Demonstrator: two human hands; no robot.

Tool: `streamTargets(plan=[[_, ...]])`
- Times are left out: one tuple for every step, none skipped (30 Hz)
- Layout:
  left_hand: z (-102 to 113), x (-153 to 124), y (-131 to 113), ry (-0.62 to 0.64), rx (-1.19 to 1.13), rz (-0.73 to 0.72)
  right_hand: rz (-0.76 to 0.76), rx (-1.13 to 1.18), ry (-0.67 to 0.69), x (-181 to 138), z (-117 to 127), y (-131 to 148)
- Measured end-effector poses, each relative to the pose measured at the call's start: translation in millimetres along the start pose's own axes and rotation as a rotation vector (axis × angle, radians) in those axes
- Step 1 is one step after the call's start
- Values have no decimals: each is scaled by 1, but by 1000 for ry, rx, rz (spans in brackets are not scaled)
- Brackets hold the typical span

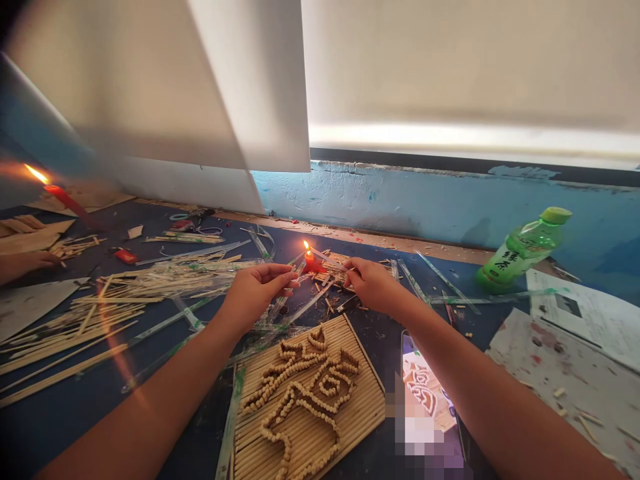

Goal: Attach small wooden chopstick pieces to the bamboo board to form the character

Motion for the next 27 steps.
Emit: streamTargets(plan=[[1,0,0,-5,3,0,-10,12,13,1,0,-2],[1,0,1,-9,7,-1,-20,25,30,2,0,-4],[2,1,1,-12,12,-3,-28,38,51,2,0,-5],[3,1,1,-14,16,-5,-34,51,78,2,0,-6],[3,1,1,-16,21,-7,-38,66,111,2,0,-6],[4,1,2,-16,24,-9,-40,83,150,1,-1,-6],[4,2,2,-15,26,-11,-41,102,195,-1,-2,-5],[5,2,3,-14,28,-14,-40,121,242,-3,-3,-3],[5,3,4,-14,28,-17,-38,140,287,-5,-4,-1],[6,3,5,-14,28,-19,-36,157,326,-8,-5,1],[6,4,5,-15,27,-22,-34,172,357,-11,-6,3],[7,4,5,-16,28,-25,-32,185,379,-13,-6,5],[7,4,6,-17,30,-27,-30,195,396,-14,-6,6],[7,5,6,-19,33,-30,-28,203,410,-15,-6,6],[8,5,6,-20,37,-31,-26,211,424,-15,-7,6],[8,5,5,-21,40,-33,-24,220,437,-16,-9,6],[8,5,5,-21,43,-33,-22,229,450,-16,-11,6],[8,5,5,-22,45,-34,-21,240,462,-15,-12,5],[8,4,5,-23,46,-33,-21,253,472,-15,-14,5],[8,4,4,-23,46,-33,-21,266,481,-16,-16,5],[8,4,4,-23,45,-33,-23,279,489,-16,-17,5],[8,4,4,-23,44,-33,-25,289,495,-16,-18,6],[8,4,4,-24,43,-32,-27,300,501,-17,-18,6],[8,4,4,-24,42,-31,-30,309,504,-17,-19,7],[8,4,4,-24,42,-29,-32,317,507,-18,-19,7],[8,4,4,-23,43,-27,-33,324,510,-18,-18,7],[7,4,4,-22,44,-25,-34,331,512,-18,-18,7]])
Point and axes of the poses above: each hand's wrist, its own x-axis towards the middle knuckle, its own z-axis out of the back of the hand, y = z × x, the point moved 9 cm from there along x, towards the middle knuckle, and after that the axes turned 12 degrees about -z, right-handed, at the moved point
